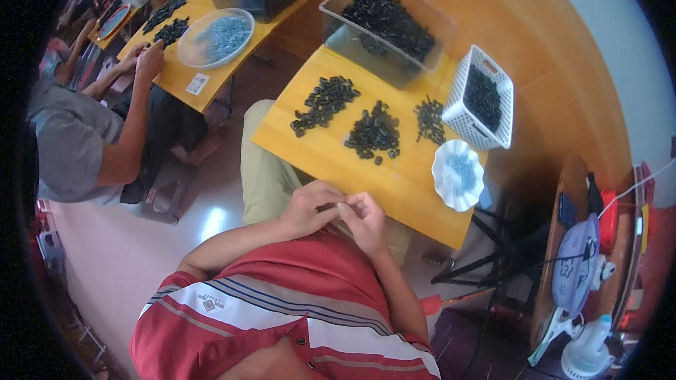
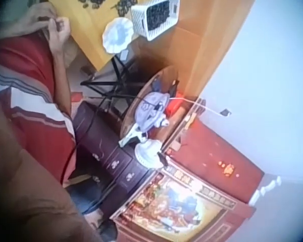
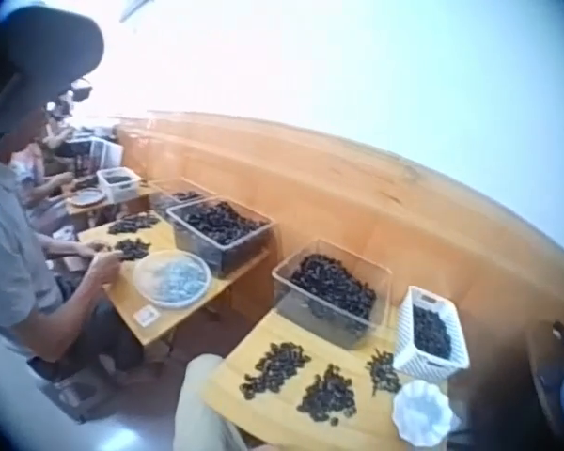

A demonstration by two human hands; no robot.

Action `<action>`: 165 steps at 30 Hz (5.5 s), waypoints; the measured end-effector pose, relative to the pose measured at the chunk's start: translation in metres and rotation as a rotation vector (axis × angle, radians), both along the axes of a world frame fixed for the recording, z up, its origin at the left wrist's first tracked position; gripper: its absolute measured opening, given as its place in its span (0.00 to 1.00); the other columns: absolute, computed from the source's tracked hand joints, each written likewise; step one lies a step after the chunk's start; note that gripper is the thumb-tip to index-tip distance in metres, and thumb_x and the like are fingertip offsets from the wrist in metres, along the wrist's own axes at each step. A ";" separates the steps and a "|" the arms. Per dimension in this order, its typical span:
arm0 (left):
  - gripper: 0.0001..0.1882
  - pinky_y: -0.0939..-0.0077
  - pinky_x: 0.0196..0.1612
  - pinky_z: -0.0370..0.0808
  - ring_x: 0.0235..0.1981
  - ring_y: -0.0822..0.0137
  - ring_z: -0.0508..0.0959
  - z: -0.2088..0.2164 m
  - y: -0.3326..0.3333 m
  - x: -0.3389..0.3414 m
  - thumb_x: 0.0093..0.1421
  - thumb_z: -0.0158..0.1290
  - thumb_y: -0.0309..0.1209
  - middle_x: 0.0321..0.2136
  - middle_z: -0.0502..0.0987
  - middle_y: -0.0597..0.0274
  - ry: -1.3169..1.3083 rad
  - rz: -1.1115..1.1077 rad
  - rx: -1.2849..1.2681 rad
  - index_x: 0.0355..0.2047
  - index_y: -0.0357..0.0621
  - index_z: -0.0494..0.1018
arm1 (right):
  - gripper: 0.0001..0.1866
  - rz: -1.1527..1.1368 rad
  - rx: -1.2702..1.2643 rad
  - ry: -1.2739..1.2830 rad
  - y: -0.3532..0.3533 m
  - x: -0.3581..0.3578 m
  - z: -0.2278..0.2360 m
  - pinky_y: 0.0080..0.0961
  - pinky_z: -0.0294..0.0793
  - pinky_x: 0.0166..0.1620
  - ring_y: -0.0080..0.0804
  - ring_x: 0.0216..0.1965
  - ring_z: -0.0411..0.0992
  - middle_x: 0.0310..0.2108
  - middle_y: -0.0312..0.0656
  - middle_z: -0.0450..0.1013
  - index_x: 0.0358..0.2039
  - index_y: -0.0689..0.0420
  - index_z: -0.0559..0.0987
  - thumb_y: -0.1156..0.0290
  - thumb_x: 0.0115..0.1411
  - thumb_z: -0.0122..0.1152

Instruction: The person assembles small black plastic parts by hand, inserting tiny blue beads into them at a workbench.

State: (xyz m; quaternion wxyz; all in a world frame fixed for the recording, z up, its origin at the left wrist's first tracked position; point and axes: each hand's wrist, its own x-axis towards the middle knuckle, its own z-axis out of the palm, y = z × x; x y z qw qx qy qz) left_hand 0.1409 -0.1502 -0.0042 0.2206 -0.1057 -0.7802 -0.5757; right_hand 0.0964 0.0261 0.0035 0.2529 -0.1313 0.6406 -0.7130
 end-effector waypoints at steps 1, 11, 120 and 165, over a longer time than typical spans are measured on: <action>0.11 0.68 0.38 0.78 0.35 0.57 0.80 -0.002 0.003 -0.003 0.49 0.64 0.23 0.33 0.80 0.57 -0.003 -0.025 -0.002 0.35 0.39 0.81 | 0.07 -0.016 -0.023 0.010 0.003 0.001 -0.001 0.18 0.75 0.41 0.19 0.36 0.74 0.35 0.37 0.75 0.38 0.61 0.71 0.75 0.65 0.61; 0.11 0.69 0.38 0.78 0.36 0.57 0.81 0.005 0.044 -0.009 0.51 0.64 0.22 0.33 0.80 0.55 -0.054 -0.145 0.004 0.37 0.39 0.81 | 0.06 -0.187 -0.009 0.049 0.040 0.013 0.008 0.18 0.76 0.38 0.19 0.33 0.74 0.34 0.37 0.76 0.36 0.61 0.72 0.75 0.65 0.61; 0.07 0.78 0.40 0.77 0.35 0.72 0.79 -0.009 0.045 -0.054 0.61 0.59 0.21 0.36 0.79 0.59 -0.391 -0.055 0.369 0.41 0.36 0.79 | 0.06 0.014 0.428 0.552 0.047 -0.075 0.013 0.28 0.74 0.37 0.34 0.33 0.76 0.33 0.45 0.75 0.39 0.62 0.79 0.75 0.63 0.60; 0.04 0.86 0.33 0.74 0.29 0.81 0.77 -0.026 0.062 -0.054 0.61 0.60 0.21 0.29 0.80 0.68 -0.481 -0.273 0.718 0.37 0.37 0.78 | 0.09 -0.175 1.318 0.782 0.154 -0.156 0.018 0.43 0.73 0.44 0.53 0.40 0.75 0.37 0.50 0.76 0.38 0.58 0.81 0.70 0.63 0.55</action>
